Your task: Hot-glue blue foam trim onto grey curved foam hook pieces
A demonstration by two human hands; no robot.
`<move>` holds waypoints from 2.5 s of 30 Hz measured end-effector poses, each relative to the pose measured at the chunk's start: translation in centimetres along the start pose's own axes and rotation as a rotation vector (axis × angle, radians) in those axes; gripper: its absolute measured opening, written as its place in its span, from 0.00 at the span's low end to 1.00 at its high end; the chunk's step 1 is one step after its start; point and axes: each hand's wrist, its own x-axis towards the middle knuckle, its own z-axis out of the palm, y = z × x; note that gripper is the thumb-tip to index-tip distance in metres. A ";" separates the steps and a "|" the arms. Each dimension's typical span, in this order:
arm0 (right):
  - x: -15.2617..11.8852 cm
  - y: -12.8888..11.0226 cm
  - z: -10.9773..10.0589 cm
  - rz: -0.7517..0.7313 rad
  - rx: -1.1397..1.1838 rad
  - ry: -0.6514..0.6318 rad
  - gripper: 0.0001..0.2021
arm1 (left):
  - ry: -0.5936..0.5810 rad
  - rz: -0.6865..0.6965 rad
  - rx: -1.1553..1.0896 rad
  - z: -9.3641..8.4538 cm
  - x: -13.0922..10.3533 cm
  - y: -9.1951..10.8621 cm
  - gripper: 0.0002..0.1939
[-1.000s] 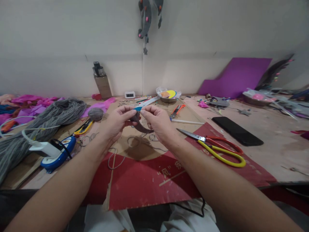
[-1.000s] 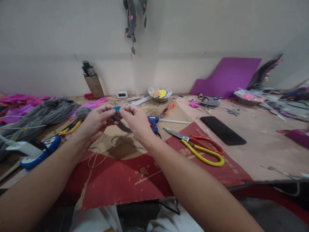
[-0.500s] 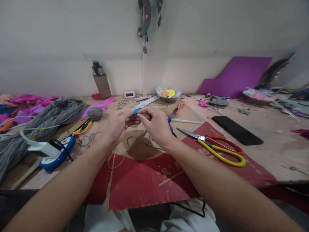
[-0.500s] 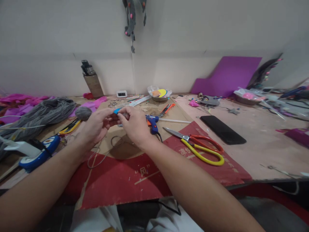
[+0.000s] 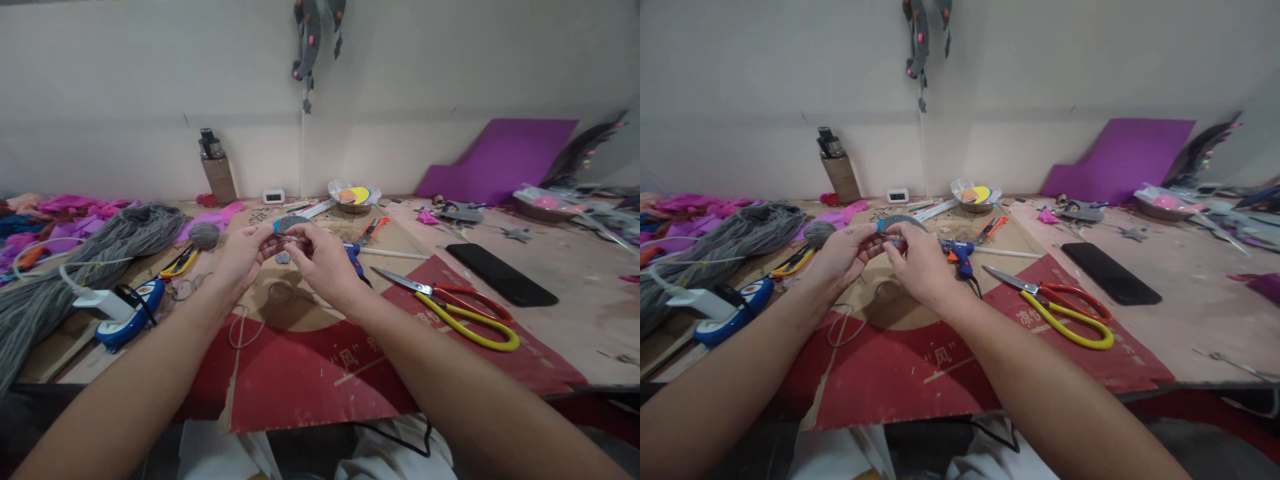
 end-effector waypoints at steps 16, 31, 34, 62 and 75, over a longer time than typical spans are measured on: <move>0.6 -1.1 -2.7 0.168 0.037 -0.261 0.13 | 0.389 0.052 -0.206 -3.9 2.9 3.6 0.08; 1.0 0.8 -2.6 0.008 -0.002 0.110 0.13 | -0.025 0.192 0.270 0.4 -0.4 0.1 0.09; 0.9 0.8 -2.0 0.040 0.143 0.062 0.11 | -0.111 0.195 0.370 0.6 -1.0 -0.2 0.11; 1.1 1.1 -2.3 0.305 0.430 -0.026 0.10 | -0.030 0.065 0.306 -0.9 0.4 0.6 0.10; 1.2 1.2 -2.2 0.301 0.437 0.015 0.10 | -0.079 -0.047 0.190 -1.1 0.8 0.5 0.07</move>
